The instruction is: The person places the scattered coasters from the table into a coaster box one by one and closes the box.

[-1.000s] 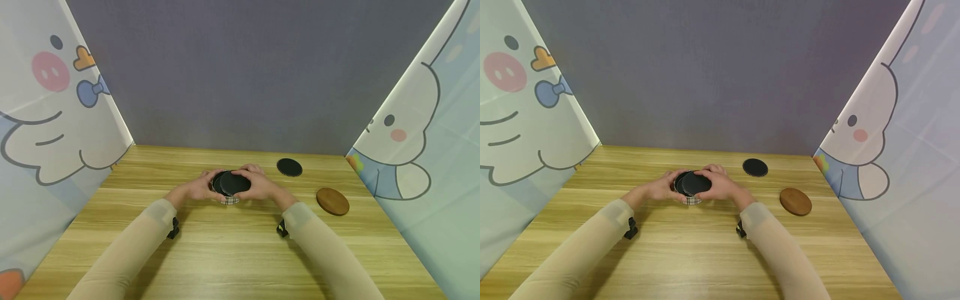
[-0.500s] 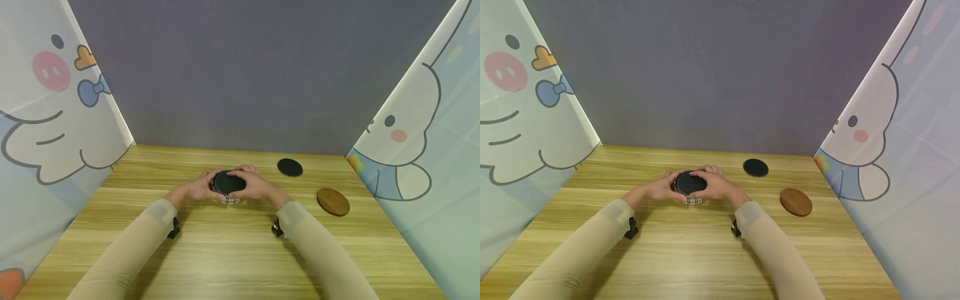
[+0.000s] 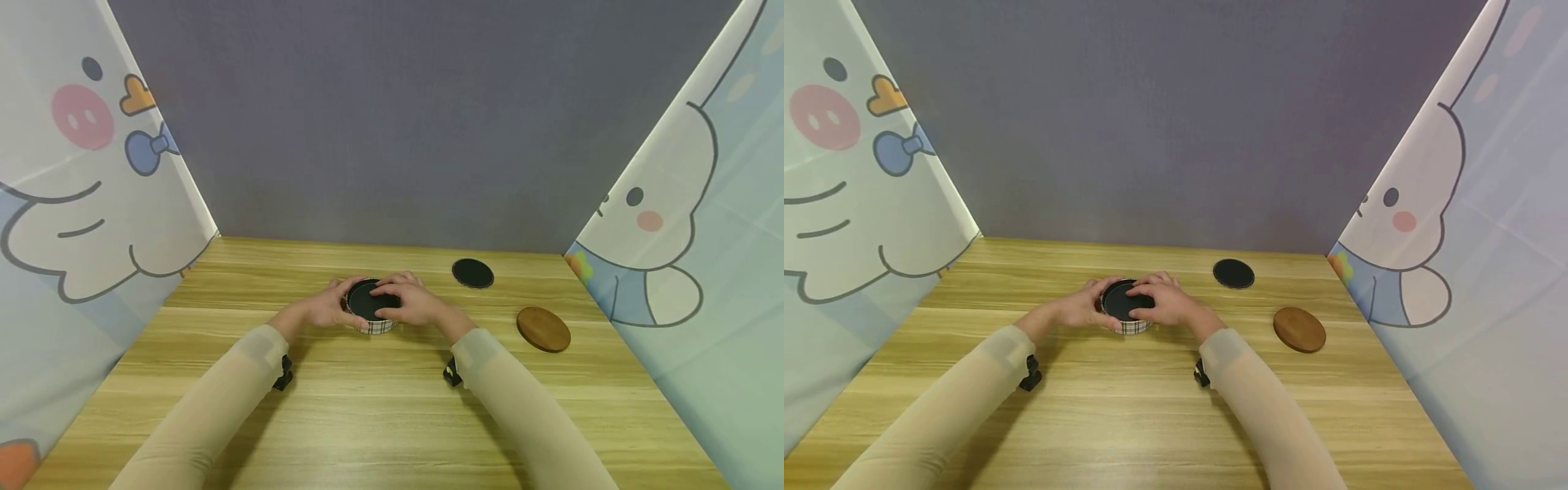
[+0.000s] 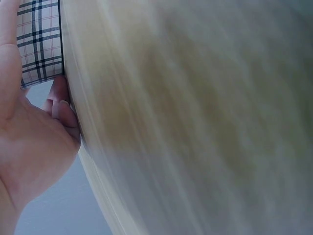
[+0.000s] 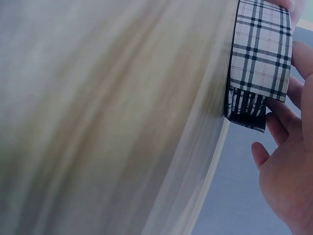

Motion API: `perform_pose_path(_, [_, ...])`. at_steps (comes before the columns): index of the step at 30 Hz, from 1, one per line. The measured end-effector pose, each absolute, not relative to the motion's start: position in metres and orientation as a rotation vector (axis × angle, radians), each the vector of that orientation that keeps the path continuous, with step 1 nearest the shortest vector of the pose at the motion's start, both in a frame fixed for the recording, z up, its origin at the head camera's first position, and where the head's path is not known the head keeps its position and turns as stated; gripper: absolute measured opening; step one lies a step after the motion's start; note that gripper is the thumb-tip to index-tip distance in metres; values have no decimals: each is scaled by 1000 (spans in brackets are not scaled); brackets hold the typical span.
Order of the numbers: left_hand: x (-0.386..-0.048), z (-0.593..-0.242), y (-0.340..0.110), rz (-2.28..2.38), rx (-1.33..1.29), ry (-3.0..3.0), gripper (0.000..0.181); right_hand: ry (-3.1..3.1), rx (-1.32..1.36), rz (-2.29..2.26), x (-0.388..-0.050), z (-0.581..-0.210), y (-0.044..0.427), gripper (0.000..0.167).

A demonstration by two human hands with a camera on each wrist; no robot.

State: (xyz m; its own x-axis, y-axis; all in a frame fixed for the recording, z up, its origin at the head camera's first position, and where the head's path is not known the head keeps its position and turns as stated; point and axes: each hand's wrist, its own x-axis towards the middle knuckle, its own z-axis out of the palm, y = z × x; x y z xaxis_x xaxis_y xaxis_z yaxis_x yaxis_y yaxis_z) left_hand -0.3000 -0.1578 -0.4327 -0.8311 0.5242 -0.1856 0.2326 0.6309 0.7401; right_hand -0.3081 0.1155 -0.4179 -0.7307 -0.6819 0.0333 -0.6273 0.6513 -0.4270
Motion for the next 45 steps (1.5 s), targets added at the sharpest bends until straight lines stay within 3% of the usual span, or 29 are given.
perform_pose_path(16, [-302, -434, -158, 1035, 607, 2483, 123, 2728, -1058, -752, -306, -418, 130, 51])
perform_pose_path(23, [-302, -434, -158, 1060, 602, 2487, 122, 2692, -986, -950, -310, -418, 159, 49])
perform_pose_path(45, [-303, -437, -158, 1065, 590, 2506, 123, 2938, -636, -793, -327, -422, 245, 51])
